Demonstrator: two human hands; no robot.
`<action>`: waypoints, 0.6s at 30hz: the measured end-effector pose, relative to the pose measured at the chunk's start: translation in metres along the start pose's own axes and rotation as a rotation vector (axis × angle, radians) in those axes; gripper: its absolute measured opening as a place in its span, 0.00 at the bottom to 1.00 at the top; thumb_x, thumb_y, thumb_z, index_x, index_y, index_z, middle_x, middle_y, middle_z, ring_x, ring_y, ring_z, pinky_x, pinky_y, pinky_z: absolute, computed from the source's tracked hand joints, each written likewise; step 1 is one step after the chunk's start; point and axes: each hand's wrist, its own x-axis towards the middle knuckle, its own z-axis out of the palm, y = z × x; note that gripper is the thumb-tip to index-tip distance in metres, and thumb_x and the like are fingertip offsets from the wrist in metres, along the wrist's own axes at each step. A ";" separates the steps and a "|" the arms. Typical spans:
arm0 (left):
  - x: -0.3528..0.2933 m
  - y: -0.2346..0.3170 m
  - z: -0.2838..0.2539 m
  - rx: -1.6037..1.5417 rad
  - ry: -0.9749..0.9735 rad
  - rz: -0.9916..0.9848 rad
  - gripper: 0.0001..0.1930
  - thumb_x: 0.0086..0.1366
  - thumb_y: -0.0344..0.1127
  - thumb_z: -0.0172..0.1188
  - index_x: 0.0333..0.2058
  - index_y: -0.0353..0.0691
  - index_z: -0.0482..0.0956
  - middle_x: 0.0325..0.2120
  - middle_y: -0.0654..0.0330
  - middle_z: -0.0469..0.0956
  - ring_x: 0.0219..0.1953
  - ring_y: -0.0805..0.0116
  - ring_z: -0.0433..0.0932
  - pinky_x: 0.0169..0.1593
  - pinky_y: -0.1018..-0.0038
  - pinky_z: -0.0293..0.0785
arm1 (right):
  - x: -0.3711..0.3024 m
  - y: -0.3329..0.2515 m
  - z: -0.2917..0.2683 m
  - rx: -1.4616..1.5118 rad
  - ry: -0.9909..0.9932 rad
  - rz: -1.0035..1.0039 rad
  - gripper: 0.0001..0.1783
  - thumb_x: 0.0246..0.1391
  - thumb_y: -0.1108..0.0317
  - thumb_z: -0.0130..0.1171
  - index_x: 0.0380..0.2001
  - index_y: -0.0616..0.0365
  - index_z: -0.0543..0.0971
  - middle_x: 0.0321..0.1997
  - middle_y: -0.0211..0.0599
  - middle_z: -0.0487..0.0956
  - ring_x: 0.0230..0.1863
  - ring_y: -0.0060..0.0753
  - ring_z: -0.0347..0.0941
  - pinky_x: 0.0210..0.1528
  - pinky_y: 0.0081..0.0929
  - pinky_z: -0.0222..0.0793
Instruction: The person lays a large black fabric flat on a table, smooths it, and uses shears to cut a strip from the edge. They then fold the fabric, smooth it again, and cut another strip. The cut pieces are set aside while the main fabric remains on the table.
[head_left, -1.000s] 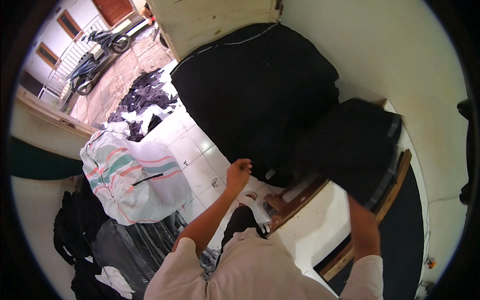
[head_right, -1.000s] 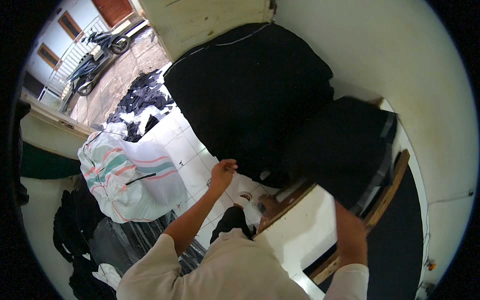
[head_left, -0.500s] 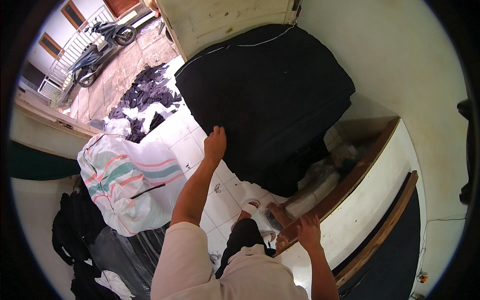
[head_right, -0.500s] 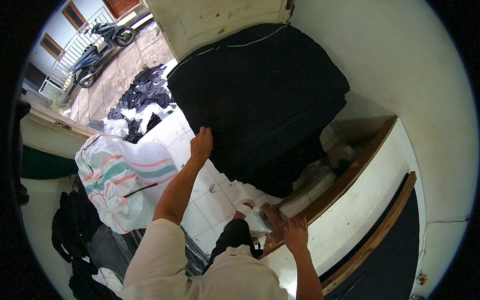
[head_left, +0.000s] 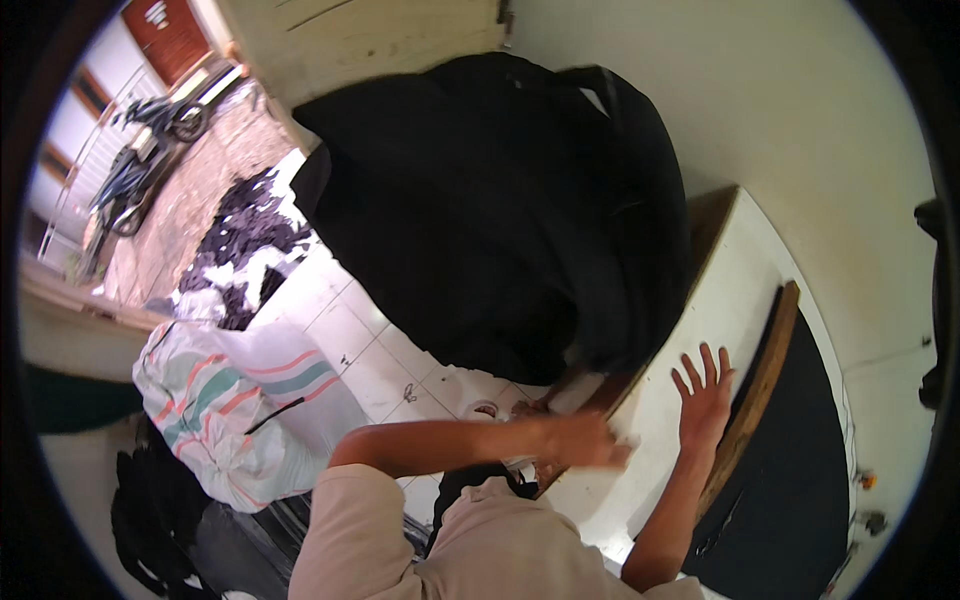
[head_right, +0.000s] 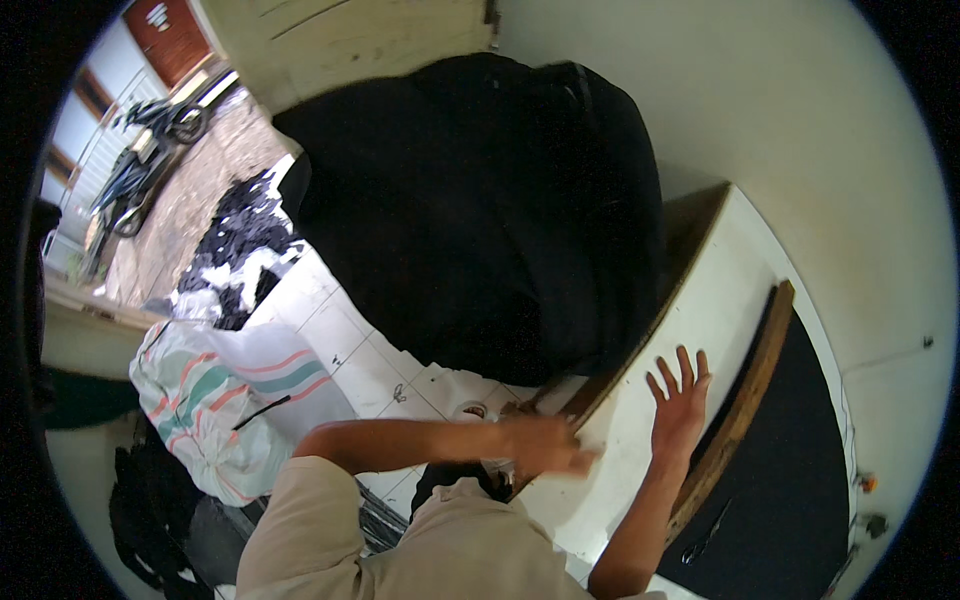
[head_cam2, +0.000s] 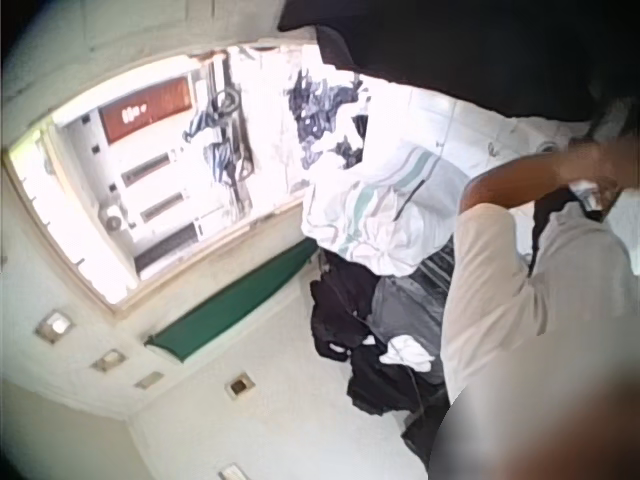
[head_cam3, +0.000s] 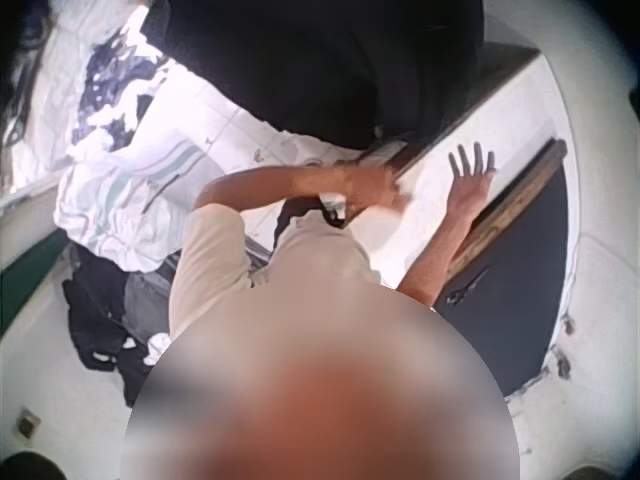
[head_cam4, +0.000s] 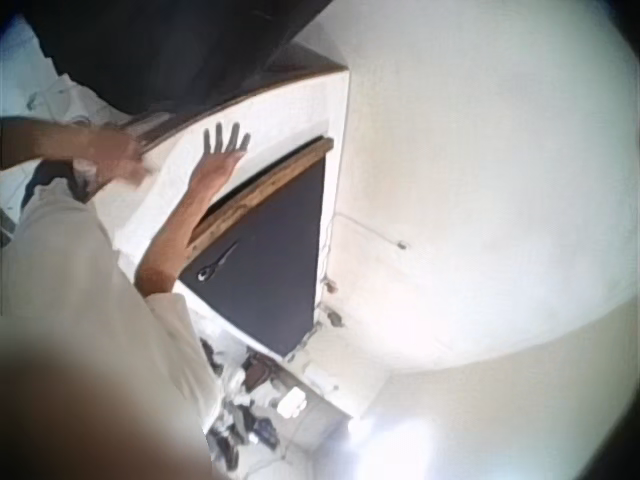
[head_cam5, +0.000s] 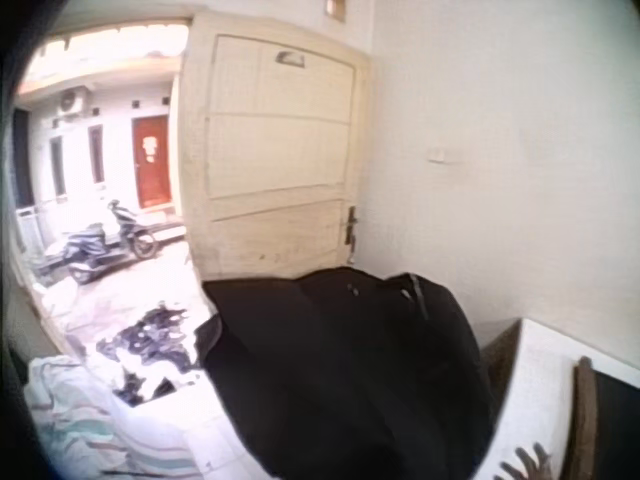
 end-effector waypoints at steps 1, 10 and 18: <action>-0.010 0.030 0.030 -0.150 -0.299 -0.050 0.07 0.72 0.34 0.59 0.44 0.39 0.79 0.48 0.47 0.83 0.38 0.46 0.85 0.40 0.51 0.80 | 0.002 -0.003 -0.007 0.195 0.043 0.036 0.45 0.79 0.37 0.44 0.83 0.53 0.50 0.84 0.54 0.58 0.78 0.67 0.65 0.76 0.65 0.63; -0.138 -0.159 0.002 0.093 1.553 -1.263 0.19 0.73 0.30 0.66 0.59 0.32 0.76 0.46 0.53 0.82 0.46 0.63 0.83 0.55 0.66 0.79 | -0.062 0.132 -0.004 -0.333 0.064 0.469 0.19 0.70 0.74 0.60 0.61 0.67 0.76 0.48 0.43 0.85 0.45 0.35 0.85 0.49 0.31 0.82; -0.095 -0.285 -0.090 -0.881 1.235 -1.816 0.26 0.70 0.42 0.75 0.57 0.31 0.77 0.42 0.52 0.81 0.37 0.63 0.83 0.40 0.69 0.81 | -0.119 0.136 -0.002 -0.485 0.016 0.540 0.14 0.73 0.72 0.60 0.57 0.67 0.81 0.47 0.45 0.87 0.42 0.34 0.86 0.48 0.32 0.83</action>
